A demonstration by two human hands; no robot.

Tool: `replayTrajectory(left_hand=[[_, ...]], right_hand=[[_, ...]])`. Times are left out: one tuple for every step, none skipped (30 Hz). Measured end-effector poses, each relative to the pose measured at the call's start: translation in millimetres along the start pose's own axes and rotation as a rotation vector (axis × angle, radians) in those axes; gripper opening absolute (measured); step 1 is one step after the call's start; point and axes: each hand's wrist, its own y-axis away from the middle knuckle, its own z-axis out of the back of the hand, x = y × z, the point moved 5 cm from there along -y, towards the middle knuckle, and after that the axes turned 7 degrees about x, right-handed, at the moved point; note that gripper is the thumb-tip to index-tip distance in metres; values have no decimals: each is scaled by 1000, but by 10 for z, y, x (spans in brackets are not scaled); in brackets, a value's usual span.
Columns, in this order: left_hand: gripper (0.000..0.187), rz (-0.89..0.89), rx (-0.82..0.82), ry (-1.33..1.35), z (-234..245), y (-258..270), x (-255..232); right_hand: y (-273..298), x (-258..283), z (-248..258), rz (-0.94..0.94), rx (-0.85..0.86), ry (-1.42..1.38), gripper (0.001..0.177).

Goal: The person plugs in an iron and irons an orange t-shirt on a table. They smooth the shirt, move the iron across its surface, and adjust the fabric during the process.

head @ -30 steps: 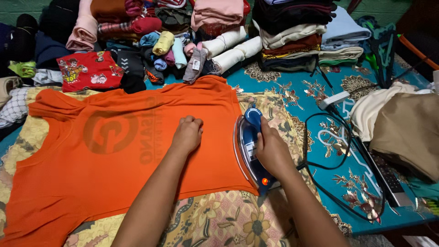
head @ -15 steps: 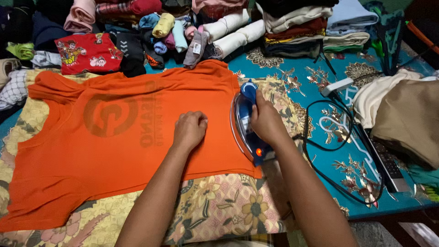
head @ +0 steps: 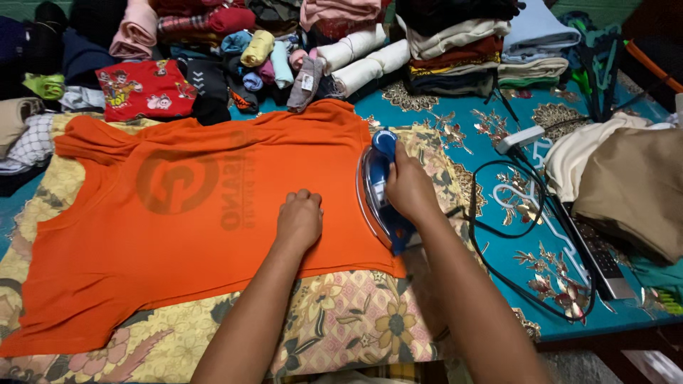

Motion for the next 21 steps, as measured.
replayTrajectory(left_hand=[[27, -22, -3, 23, 15, 34, -1], [29, -43, -7, 46, 32, 71, 1], [30, -52, -49, 31, 68, 109, 2], [32, -62, -90, 15, 105, 149, 9], [34, -72, -131, -1, 145, 178, 19], [39, -44, -101, -26, 145, 195, 45], [45, -16, -72, -52, 145, 209, 78], [52, 12, -43, -77, 139, 215, 99], [54, 45, -15, -64, 122, 213, 108], [57, 79, 12, -50, 103, 208, 117], [60, 113, 39, -36, 85, 207, 131], [61, 123, 41, -43, 85, 207, 137], [62, 132, 43, -50, 85, 207, 140], [63, 142, 44, -57, 90, 199, 143], [63, 150, 51, -53, 98, 186, 151], [63, 157, 61, -48, 99, 182, 152], [63, 164, 71, -43, 101, 177, 152], [61, 153, 66, -50, 112, 172, 140], [60, 142, 62, -57, 125, 172, 121], [59, 129, 56, -65, 143, 162, 91], [60, 121, 67, -57, 152, 155, 57]], right_hand=[[-68, 34, -6, 20, -24, 4, 59], [-105, 52, -17, 41, -46, 8, 59], [-122, 28, -36, 38, -34, -32, 59], [-134, -7, -51, 33, -21, -74, 59], [-149, -46, -65, 29, -9, -116, 60], [-159, -77, -55, 73, -28, -162, 59], [-177, -109, -38, 117, -47, -208, 58], [-198, -143, -13, 161, -68, -254, 58], [-256, -251, -48, 25, 34, -349, 48], [-325, -344, -72, -109, 137, -442, 39], [-371, -426, -100, -245, 241, -533, 35], [-414, -452, -79, -251, 256, -615, 31], [-448, -479, -49, -257, 270, -697, 27], [-475, -503, -9, -262, 284, -780, 24], [-497, -542, 67, -268, 246, -844, 24], [-506, -592, 146, -276, 207, -906, 24], [-517, -619, 196, -284, 167, -969, 24], [-524, -635, 263, -248, 101, -941, 25], [-524, -663, 344, -212, 35, -913, 27], [-529, -685, 421, -174, -32, -885, 31], [-543, -701, 462, -152, -100, -915, 37]])
